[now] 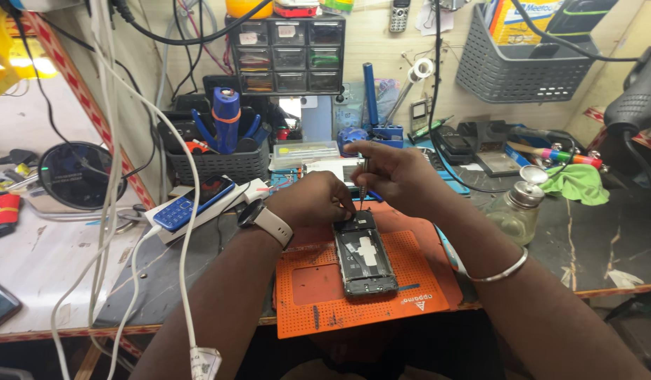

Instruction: The person uses a hot air gun to heat a smartphone motherboard, then inspects and manipulates internal components with a screwdriver. They connect a charging cable to test the device, remove and reposition the motherboard, and continue adjusting internal parts on a cluttered electronics repair workbench.

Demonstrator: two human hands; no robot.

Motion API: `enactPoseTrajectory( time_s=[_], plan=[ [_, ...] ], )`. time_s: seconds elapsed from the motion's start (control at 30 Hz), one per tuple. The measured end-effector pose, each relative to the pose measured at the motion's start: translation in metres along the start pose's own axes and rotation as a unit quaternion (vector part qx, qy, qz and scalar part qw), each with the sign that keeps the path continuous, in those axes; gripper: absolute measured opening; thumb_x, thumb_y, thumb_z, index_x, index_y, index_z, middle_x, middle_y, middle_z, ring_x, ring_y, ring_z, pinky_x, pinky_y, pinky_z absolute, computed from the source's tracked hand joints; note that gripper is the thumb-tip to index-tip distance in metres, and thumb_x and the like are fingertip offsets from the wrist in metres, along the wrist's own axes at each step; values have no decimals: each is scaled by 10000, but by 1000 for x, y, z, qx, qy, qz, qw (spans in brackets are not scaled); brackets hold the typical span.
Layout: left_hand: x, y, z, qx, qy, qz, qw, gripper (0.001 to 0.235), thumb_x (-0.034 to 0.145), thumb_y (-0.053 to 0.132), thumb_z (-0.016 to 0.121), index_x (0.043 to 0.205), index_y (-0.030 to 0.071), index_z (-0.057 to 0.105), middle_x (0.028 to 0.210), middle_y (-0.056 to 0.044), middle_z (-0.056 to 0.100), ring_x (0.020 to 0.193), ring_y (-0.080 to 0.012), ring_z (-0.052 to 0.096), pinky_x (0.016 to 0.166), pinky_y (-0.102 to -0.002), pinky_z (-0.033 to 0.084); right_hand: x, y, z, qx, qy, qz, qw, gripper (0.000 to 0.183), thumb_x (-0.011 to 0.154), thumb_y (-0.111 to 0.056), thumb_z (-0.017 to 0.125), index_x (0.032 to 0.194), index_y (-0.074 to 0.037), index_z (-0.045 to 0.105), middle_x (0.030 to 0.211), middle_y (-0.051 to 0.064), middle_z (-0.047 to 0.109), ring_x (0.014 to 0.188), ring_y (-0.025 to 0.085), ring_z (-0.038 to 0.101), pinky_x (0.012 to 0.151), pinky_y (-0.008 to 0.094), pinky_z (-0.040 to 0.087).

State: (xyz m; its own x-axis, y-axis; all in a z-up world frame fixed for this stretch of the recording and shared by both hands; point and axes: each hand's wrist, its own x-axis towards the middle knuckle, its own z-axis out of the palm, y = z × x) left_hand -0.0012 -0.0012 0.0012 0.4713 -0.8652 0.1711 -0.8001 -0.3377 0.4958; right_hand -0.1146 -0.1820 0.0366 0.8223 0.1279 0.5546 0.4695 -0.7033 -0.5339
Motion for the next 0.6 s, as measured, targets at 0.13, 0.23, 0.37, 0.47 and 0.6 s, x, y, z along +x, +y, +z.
enactPoseTrajectory(
  time_s=[0.13,0.23,0.37,0.47,0.6],
  plan=[
    [0,-2,0,-1,-6,12,1000,191,768,135,776,950,111,827,909,-95,804,853,-215,763,822,-348,589,0,3,7,-158,33,37,986,450,872,-193,855,1279,-139,670,615,113,616,543,169,529,548,349,474],
    [2,-4,2,-5,-1,18,1000,180,758,139,789,929,104,831,907,-96,805,857,-212,760,831,-347,584,-2,6,6,51,-22,-123,991,468,958,-68,682,1409,-90,562,980,18,758,858,79,731,719,301,591],
    [1,-8,2,-15,-2,5,1000,187,755,138,783,933,105,830,897,-96,807,843,-213,763,819,-347,587,1,4,10,-124,28,-30,991,440,862,-144,813,1258,-107,625,616,58,651,525,144,613,522,334,488],
    [4,-7,2,-5,-6,13,1000,184,760,150,789,934,108,829,899,-95,804,846,-210,760,818,-345,588,-2,1,7,-57,11,-42,997,466,869,-115,788,1292,-91,595,757,84,684,659,160,649,585,334,529],
    [0,-8,0,-17,3,19,1000,193,751,149,793,935,106,835,900,-93,806,847,-209,759,811,-349,589,2,-4,6,-33,-20,-25,999,439,878,-75,742,1288,-91,583,785,71,718,686,131,691,601,322,542]
  ],
)
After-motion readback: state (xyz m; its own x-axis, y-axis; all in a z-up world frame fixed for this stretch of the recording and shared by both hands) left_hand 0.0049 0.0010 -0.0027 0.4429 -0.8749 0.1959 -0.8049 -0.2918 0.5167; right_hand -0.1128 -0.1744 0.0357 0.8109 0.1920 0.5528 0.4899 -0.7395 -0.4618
